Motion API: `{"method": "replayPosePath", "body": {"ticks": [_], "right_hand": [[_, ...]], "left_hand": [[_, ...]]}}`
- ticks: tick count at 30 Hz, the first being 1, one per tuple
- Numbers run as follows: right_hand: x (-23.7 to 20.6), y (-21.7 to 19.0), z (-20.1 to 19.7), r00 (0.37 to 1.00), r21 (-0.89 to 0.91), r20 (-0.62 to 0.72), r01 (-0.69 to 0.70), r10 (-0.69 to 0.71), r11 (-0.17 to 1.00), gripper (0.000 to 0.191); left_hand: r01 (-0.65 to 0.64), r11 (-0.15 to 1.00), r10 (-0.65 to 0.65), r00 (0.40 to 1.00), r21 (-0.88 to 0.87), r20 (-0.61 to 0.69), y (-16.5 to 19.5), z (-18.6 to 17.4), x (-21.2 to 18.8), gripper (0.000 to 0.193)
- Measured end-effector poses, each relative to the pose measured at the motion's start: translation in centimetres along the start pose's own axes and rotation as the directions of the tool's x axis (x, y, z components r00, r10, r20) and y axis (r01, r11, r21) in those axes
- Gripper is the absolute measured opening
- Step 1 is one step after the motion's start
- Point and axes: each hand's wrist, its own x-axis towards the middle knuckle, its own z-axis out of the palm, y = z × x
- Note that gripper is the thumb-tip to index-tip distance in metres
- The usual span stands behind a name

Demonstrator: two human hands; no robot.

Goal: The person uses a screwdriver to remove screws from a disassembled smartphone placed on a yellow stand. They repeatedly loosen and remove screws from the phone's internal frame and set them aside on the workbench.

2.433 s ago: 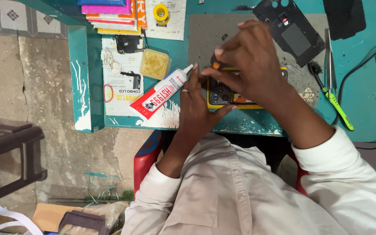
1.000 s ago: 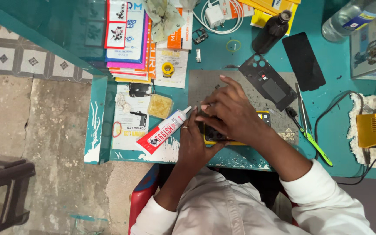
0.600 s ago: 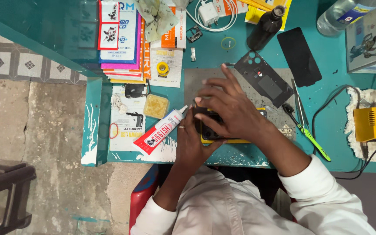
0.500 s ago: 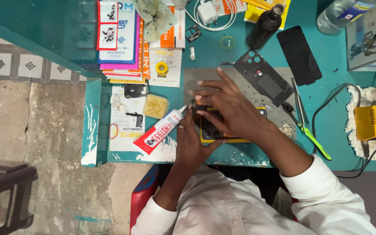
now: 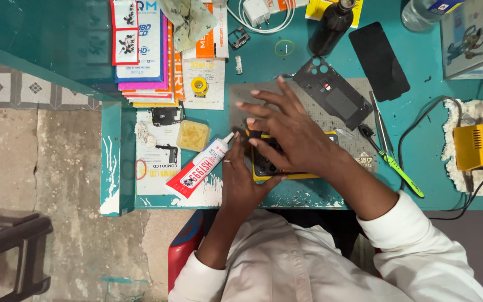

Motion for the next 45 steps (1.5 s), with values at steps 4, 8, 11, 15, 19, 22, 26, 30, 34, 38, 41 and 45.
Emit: {"method": "replayPosePath", "body": {"ticks": [4, 8, 11, 15, 19, 22, 26, 30, 34, 38, 41, 45], "right_hand": [[0.1, 0.0, 0.0, 1.000, -0.045, -0.028, 0.011, -0.012, 0.999, 0.033], [0.3, 0.1, -0.3, 1.000, -0.089, -0.012, 0.010, -0.011, 0.996, 0.032], [0.4, 0.1, -0.8, 0.999, -0.046, 0.039, -0.026, 0.028, 0.999, 0.026], [0.2, 0.1, -1.2, 0.999, -0.013, 0.046, 0.000, 0.000, 1.000, 0.029], [0.1, 0.2, -1.0, 0.995, 0.052, 0.100, 0.008, -0.013, 0.999, 0.026], [0.2, 0.3, -0.6, 0.996, -0.091, 0.089, -0.004, 0.012, 0.996, 0.033], [0.3, 0.1, -0.4, 0.996, -0.011, 0.083, 0.032, -0.031, 0.999, 0.027], [0.5, 0.3, -0.1, 0.997, 0.008, 0.072, 0.033, -0.034, 0.999, 0.032], [0.6, 0.3, -0.2, 0.996, -0.055, 0.039, 0.082, -0.080, 0.995, 0.031], [0.6, 0.2, -0.3, 0.997, -0.044, 0.072, 0.037, -0.034, 0.998, 0.033], [0.5, 0.3, -0.3, 0.998, -0.069, 0.065, 0.009, -0.005, 0.998, 0.036], [-1.1, 0.4, 0.4, 0.999, 0.010, -0.014, -0.051, 0.051, 0.999, 0.038]], "left_hand": [[0.037, 0.999, -0.036, 0.999, -0.019, 0.018, -0.1, 0.1, -0.1, 0.130], [0.061, 0.998, -0.059, 0.997, -0.029, 0.040, 0.0, 0.0, -0.1, 0.131], [-0.014, 1.000, 0.014, 1.000, 0.004, -0.008, 0.1, -0.1, 0.0, 0.129], [-0.008, 1.000, 0.008, 1.000, 0.000, -0.003, 0.2, -0.1, 0.0, 0.130], [-0.006, 1.000, 0.006, 1.000, -0.025, -0.011, 0.3, -0.4, -0.1, 0.129], [0.014, 0.999, -0.013, 1.000, -0.050, 0.002, 0.5, -0.6, -0.1, 0.128], [-0.065, 0.998, 0.065, 0.997, 0.004, -0.048, 0.7, -0.7, 0.1, 0.127], [-0.049, 0.999, 0.049, 0.998, -0.008, -0.027, 0.6, -0.6, 0.0, 0.126], [-0.022, 1.000, 0.022, 1.000, -0.006, -0.002, 0.3, -0.5, -0.1, 0.128], [-0.059, 0.998, 0.059, 0.998, -0.028, -0.024, 0.2, -0.4, 0.0, 0.128], [0.006, 0.997, -0.004, 1.000, -0.075, 0.027, 0.2, -0.5, -0.1, 0.128], [-0.028, 0.999, 0.029, 1.000, -0.033, 0.010, 0.4, -0.5, -0.3, 0.126]]}}
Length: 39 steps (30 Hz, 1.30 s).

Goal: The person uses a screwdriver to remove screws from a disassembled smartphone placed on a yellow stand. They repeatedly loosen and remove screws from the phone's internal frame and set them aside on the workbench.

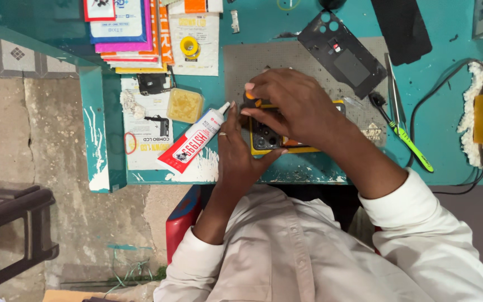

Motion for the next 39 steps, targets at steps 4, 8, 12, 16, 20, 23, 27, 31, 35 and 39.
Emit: {"method": "replayPosePath", "body": {"ticks": [4, 8, 12, 16, 20, 23, 27, 31, 35, 39], "right_hand": [[-4.4, 0.2, 0.6, 0.949, 0.317, -0.278, -0.056, 0.149, 0.947, 0.044], [-11.1, -0.1, 0.3, 0.618, 0.357, -0.701, -0.126, 0.355, 0.925, 0.047], [-18.5, -1.0, 0.3, 0.338, 0.485, -0.772, -0.234, 0.539, 0.842, 0.048], [-23.5, -0.8, 2.2, 0.300, 0.521, -0.755, -0.264, 0.582, 0.812, 0.049], [-25.3, -0.1, 3.5, 0.314, 0.483, -0.764, -0.301, 0.564, 0.822, 0.050], [-25.1, -0.1, 3.5, 0.298, 0.527, -0.749, -0.272, 0.591, 0.805, 0.054], [-24.2, -0.7, 3.3, 0.312, 0.596, -0.725, -0.162, 0.614, 0.786, 0.054], [-24.2, -0.8, 3.1, 0.319, 0.585, -0.720, -0.200, 0.617, 0.786, 0.054], [-24.6, -0.6, 3.1, 0.349, 0.528, -0.723, -0.278, 0.597, 0.802, 0.054], [-24.7, -0.5, 3.1, 0.363, 0.501, -0.728, -0.297, 0.582, 0.813, 0.053]], "left_hand": [[-0.017, 0.999, 0.017, 1.000, -0.028, -0.010, 0.5, -0.3, 0.2, 0.125], [-0.002, 0.998, 0.001, 1.000, -0.056, -0.013, 1.8, -1.0, 1.0, 0.114], [-0.098, 0.990, 0.100, 0.995, 0.099, -0.019, 3.5, -1.6, 3.1, 0.076], [-0.208, 0.977, 0.204, 0.974, 0.040, 0.101, 4.2, 0.0, 7.9, 0.036], [-0.391, 0.918, 0.395, 0.888, -0.069, 0.233, 3.9, 4.5, 13.8, 0.017], [-0.421, 0.903, 0.423, 0.843, -0.082, 0.333, 4.0, 8.8, 16.4, 0.013], [-0.554, 0.831, 0.549, 0.797, -0.059, 0.250, 4.3, 13.0, 17.9, 0.014], [-0.553, 0.831, 0.547, 0.793, -0.060, 0.268, 3.9, 15.2, 18.4, 0.017], [-0.543, 0.840, 0.515, 0.796, -0.001, 0.318, 3.0, 17.0, 18.8, 0.011], [-0.568, 0.822, 0.530, 0.794, 0.051, 0.297, 3.0, 18.2, 19.1, 0.012]]}}
